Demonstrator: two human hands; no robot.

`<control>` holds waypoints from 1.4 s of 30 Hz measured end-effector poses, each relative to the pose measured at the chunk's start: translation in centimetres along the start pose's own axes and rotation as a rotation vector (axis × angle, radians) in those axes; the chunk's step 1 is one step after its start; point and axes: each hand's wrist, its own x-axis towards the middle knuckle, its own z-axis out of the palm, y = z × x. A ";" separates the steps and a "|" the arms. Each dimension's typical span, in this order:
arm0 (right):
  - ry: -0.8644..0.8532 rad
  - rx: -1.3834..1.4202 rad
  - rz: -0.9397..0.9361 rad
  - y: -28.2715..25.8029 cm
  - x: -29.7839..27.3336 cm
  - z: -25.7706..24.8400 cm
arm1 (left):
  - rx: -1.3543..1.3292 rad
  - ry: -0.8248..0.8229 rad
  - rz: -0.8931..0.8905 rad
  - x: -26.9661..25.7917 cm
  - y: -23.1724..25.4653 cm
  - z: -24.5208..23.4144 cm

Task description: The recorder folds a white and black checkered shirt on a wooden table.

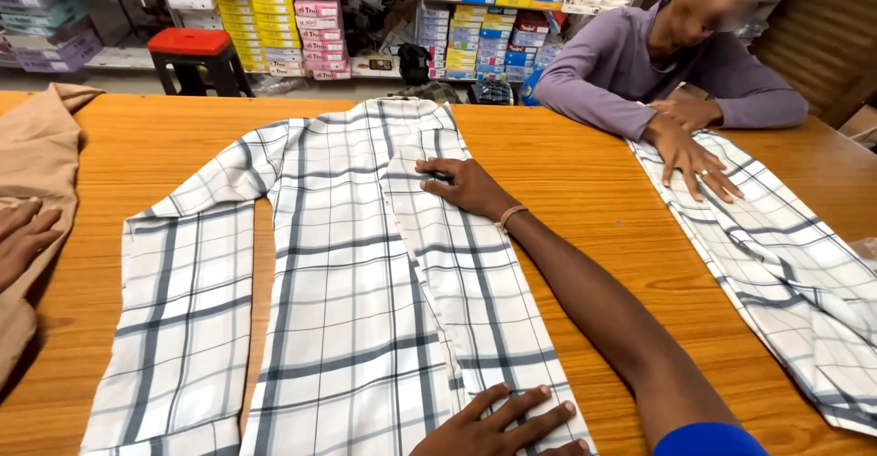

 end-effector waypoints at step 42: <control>0.016 0.020 -0.063 0.6 0.1 0.3 | -0.161 -0.137 -0.041 0.1 1.7 -5.3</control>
